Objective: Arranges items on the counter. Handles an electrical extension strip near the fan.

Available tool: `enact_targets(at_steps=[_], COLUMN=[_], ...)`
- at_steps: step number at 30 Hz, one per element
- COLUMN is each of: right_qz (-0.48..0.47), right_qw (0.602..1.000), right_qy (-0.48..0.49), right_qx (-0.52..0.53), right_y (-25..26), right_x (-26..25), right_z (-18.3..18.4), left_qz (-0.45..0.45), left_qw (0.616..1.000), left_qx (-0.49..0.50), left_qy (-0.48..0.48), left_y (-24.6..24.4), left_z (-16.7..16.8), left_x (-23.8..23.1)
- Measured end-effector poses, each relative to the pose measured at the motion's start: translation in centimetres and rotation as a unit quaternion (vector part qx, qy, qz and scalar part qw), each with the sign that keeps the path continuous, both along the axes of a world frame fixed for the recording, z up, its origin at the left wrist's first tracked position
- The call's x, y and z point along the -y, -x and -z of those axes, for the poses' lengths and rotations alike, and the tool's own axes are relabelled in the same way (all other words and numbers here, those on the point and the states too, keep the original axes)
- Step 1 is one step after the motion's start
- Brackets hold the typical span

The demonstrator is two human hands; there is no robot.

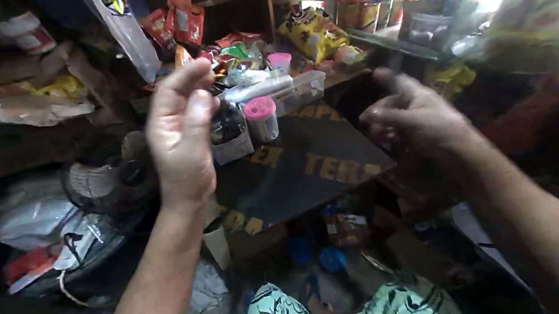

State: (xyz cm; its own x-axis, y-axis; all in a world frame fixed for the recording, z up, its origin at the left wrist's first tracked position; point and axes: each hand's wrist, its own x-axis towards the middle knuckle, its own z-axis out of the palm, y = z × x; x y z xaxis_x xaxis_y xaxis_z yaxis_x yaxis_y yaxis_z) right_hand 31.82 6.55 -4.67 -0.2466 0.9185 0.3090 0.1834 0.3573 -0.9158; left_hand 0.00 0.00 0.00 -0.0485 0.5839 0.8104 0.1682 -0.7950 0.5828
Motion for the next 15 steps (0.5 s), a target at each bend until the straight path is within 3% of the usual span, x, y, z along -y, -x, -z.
enact_targets(at_steps=[2, 4, 9, 12, 15], right_qz=[0.036, 0.060, 0.118, 0.135, 0.132], right_qw=[0.995, 0.987, 0.938, 0.901, 0.910], right_qy=[0.066, 0.073, -0.032, -0.049, -0.055], right_qx=[0.063, 0.131, 0.325, 0.410, 0.389], right_y=[1.8, 3.4, 6.1, 7.3, 7.0], right_x=[-5.1, -8.8, -13.1, -13.4, -13.5], right_z=[3.3, 5.9, 10.2, 10.8, 11.2], left_qz=[-0.025, -0.060, -0.141, -0.160, -0.169], left_qw=[0.997, 0.989, 0.946, 0.897, 0.815], left_qx=[-0.037, -0.082, -0.269, -0.398, -0.527], left_qy=[0.058, 0.111, 0.114, 0.108, 0.174], left_y=[0.1, 0.2, 1.5, 1.6, 1.7], left_z=[0.8, 1.4, 2.1, 1.8, 1.2], left_x=[-4.2, -8.2, -18.1, -22.8, -26.2])
